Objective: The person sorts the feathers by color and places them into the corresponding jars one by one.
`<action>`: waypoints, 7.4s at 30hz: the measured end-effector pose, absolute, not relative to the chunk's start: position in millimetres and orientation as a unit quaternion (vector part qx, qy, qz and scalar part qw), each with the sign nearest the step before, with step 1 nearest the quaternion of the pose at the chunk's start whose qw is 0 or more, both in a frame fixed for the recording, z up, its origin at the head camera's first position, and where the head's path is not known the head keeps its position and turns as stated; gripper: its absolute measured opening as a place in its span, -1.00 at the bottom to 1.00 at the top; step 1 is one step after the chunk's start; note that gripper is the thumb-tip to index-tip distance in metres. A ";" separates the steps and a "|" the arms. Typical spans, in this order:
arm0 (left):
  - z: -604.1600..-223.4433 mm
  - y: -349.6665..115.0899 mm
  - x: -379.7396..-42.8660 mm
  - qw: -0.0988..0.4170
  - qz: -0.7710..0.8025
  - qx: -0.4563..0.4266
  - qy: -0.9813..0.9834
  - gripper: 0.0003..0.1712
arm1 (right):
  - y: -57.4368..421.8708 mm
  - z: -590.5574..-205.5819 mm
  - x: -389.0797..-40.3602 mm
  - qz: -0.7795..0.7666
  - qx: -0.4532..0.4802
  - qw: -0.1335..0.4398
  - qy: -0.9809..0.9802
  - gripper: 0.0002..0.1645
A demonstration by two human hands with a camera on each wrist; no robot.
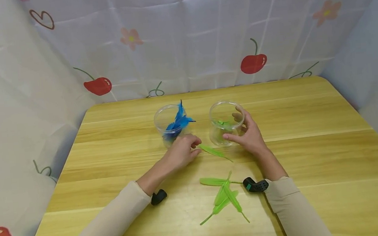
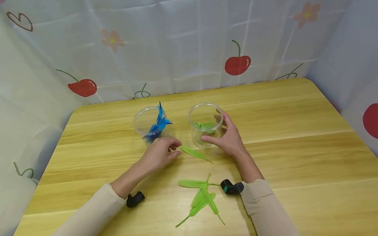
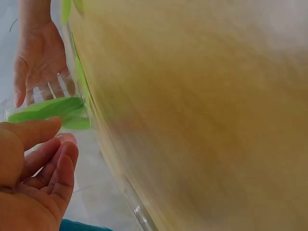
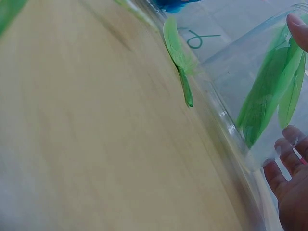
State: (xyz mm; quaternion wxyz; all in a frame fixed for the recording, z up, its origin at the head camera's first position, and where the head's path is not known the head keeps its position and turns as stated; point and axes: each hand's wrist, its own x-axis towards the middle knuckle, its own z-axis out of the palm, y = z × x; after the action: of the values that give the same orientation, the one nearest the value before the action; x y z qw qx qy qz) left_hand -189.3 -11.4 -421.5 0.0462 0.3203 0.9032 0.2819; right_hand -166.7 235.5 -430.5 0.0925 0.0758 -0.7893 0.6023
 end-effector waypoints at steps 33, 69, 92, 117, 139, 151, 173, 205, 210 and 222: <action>-427.5 10.6 -202.7 0.110 0.188 0.329 0.919 -0.80 | 233.7 -427.6 -165.7 0.611 0.078 0.089 -0.783 0.13; -404.6 -1.2 -179.4 0.185 0.289 0.318 0.884 -0.91 | 233.6 -428.7 -165.3 0.602 0.069 0.091 -0.790 0.13; -365.1 -15.5 -159.8 0.215 0.463 0.323 0.797 -0.84 | 246.7 -463.1 -182.5 0.601 0.071 0.102 -0.790 0.19; -367.4 40.5 -177.2 0.090 0.634 0.174 0.748 -0.69 | 234.1 -429.5 -165.7 0.610 0.078 0.090 -0.783 0.11; -370.0 39.0 -176.6 0.105 0.684 0.139 0.709 -0.60 | 234.7 -428.7 -165.7 0.598 0.067 0.091 -0.794 0.13; -369.6 33.3 -172.1 0.119 0.683 0.162 0.703 -0.61 | 234.8 -428.9 -166.1 0.594 0.070 0.094 -0.796 0.12; -386.6 -4.9 -168.4 0.300 0.490 0.236 0.784 -0.59 | 245.3 -455.0 -180.4 0.592 0.062 0.095 -0.798 0.17; -416.7 -33.6 -162.4 0.317 0.332 0.253 0.852 -0.56 | 245.4 -463.4 -181.9 0.592 0.068 0.099 -0.797 0.17; -419.0 -33.8 -161.6 0.321 0.305 0.260 0.858 -0.62 | 245.2 -463.2 -181.8 0.594 0.069 0.100 -0.795 0.17; -422.8 -29.3 -159.4 0.330 0.280 0.284 0.855 -0.77 | 246.4 -463.9 -181.3 0.598 0.070 0.097 -0.793 0.16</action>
State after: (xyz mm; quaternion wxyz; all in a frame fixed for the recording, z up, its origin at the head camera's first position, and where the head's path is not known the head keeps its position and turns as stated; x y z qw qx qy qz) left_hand -159.4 -29.3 -422.8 0.3304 0.2837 0.8555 0.2802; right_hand -181.3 246.4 -463.9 0.0974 0.0700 -0.7928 0.5975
